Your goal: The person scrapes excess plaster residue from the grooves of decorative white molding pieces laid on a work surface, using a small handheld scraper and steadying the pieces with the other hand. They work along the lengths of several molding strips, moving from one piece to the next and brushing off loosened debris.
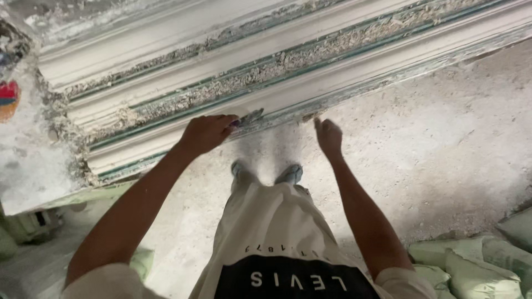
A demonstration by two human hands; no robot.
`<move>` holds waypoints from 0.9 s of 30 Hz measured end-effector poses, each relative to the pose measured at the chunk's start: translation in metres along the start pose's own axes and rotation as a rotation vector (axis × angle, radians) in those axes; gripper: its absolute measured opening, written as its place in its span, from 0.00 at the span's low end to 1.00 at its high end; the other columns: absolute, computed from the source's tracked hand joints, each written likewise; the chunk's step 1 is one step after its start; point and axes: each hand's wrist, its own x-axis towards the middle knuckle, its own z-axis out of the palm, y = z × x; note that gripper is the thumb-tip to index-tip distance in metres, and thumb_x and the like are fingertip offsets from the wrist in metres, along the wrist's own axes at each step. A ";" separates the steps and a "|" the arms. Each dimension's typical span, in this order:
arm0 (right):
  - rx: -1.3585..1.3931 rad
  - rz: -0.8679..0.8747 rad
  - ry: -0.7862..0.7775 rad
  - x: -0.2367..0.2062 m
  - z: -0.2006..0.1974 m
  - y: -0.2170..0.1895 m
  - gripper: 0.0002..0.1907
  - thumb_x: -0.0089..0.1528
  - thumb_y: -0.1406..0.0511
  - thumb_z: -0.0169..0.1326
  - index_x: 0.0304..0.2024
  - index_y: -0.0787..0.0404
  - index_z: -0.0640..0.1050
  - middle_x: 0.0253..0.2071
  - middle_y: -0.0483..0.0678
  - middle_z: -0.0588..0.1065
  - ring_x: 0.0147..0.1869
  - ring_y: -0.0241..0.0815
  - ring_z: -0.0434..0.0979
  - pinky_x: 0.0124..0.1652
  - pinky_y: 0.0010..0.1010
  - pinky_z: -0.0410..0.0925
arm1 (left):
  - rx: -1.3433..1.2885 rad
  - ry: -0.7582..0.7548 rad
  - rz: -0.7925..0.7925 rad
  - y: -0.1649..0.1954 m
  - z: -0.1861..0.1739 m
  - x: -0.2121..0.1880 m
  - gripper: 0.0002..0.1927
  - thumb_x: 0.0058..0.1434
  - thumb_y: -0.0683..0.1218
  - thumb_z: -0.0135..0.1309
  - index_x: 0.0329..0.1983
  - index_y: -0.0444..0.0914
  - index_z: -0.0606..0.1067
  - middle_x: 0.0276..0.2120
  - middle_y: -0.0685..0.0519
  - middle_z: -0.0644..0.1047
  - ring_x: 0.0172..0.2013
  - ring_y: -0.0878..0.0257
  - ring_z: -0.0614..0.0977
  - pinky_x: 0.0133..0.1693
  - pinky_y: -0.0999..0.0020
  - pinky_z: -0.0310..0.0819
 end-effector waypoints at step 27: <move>0.277 0.274 0.022 0.052 -0.012 -0.038 0.58 0.60 0.56 0.62 0.77 0.68 0.39 0.74 0.67 0.56 0.74 0.63 0.63 0.62 0.43 0.66 | -0.048 -0.145 0.119 -0.008 0.024 0.061 0.15 0.68 0.50 0.48 0.56 0.54 0.78 0.30 0.50 0.81 0.28 0.50 0.83 0.27 0.50 0.77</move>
